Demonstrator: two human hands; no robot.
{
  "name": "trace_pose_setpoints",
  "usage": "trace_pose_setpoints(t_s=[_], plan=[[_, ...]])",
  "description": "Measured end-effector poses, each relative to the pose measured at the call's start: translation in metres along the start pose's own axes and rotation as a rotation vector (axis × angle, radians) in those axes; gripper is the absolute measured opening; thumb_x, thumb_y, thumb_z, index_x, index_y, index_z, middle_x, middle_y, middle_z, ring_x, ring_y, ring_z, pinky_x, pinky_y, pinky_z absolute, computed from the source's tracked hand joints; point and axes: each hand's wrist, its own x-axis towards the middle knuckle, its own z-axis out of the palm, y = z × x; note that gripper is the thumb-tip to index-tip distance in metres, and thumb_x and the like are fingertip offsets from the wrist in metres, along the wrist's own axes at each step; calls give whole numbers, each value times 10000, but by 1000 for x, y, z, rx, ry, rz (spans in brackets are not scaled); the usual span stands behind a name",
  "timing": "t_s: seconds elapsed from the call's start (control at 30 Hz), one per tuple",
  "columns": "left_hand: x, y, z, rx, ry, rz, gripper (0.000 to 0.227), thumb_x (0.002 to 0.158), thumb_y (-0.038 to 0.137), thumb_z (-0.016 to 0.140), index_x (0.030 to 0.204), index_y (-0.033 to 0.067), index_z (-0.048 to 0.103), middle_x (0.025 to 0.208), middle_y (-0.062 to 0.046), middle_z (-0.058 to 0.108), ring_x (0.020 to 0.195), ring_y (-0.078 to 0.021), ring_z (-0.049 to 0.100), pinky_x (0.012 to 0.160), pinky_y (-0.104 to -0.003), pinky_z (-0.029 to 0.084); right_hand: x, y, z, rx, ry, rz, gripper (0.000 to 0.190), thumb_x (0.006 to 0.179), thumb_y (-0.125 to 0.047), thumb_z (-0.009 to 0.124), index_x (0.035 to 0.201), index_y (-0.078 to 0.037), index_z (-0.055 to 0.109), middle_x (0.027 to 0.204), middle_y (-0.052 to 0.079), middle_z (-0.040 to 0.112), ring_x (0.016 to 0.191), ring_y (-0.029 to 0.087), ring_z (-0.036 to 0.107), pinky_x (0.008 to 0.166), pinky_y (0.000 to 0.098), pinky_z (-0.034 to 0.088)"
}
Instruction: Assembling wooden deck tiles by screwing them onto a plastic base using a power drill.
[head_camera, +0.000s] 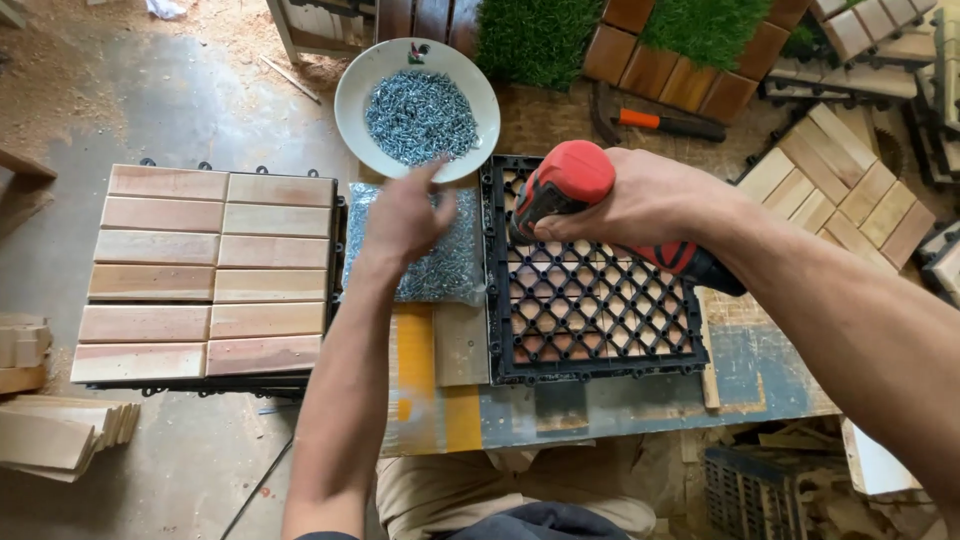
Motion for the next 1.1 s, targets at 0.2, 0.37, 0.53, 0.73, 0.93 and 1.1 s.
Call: trace_pose_setpoints(t_s=[0.2, 0.37, 0.53, 0.73, 0.93, 1.1], plan=[[47, -50, 11, 302, 431, 42, 304, 919, 313, 683, 1170, 148, 729, 998, -65, 622, 914, -302, 651, 758, -469, 510, 11, 5, 0, -76, -17, -24, 363, 770, -511, 787, 770, -151, 738, 529, 77, 669, 599, 232, 660, 744, 293, 506], [75, -67, 20, 409, 314, -64, 374, 844, 433, 761, 1082, 145, 761, 1055, -85, 603, 983, -317, 582, 803, -483, 451, 11, 6, 2, -73, -6, -19, 365, 766, -513, 793, 801, -154, 739, 539, 66, 670, 602, 222, 657, 746, 302, 505], [88, -56, 24, 418, 165, -229, 244, 910, 410, 736, 1016, 198, 796, 1034, -77, 647, 1000, -307, 638, 961, -542, 417, 12, 33, 10, -78, -17, 3, 405, 763, -570, 789, 912, -195, 761, 559, 51, 684, 652, 228, 698, 769, 327, 528], [72, -39, 12, 309, 320, -186, 198, 949, 331, 717, 977, 148, 785, 1031, -106, 679, 1024, -347, 670, 979, -561, 415, -21, 58, 19, 210, 89, -93, 458, 710, -374, 859, 1109, -168, 769, 719, 119, 759, 604, 233, 735, 707, 322, 589], [60, -39, 11, -106, 319, -147, 170, 954, 323, 747, 936, 157, 780, 909, -74, 757, 905, -343, 741, 838, -491, 531, -34, 112, 42, 671, 316, -253, 207, 797, -90, 829, 964, 20, 772, 602, 189, 713, 487, 237, 700, 503, 316, 569], [-10, 23, 6, -702, 269, -215, 197, 800, 229, 861, 973, 151, 806, 851, -137, 765, 868, -245, 753, 798, -396, 582, -35, 126, 87, 886, 496, -428, 175, 874, -153, 743, 752, -27, 747, 522, 150, 723, 439, 165, 680, 433, 271, 556]])
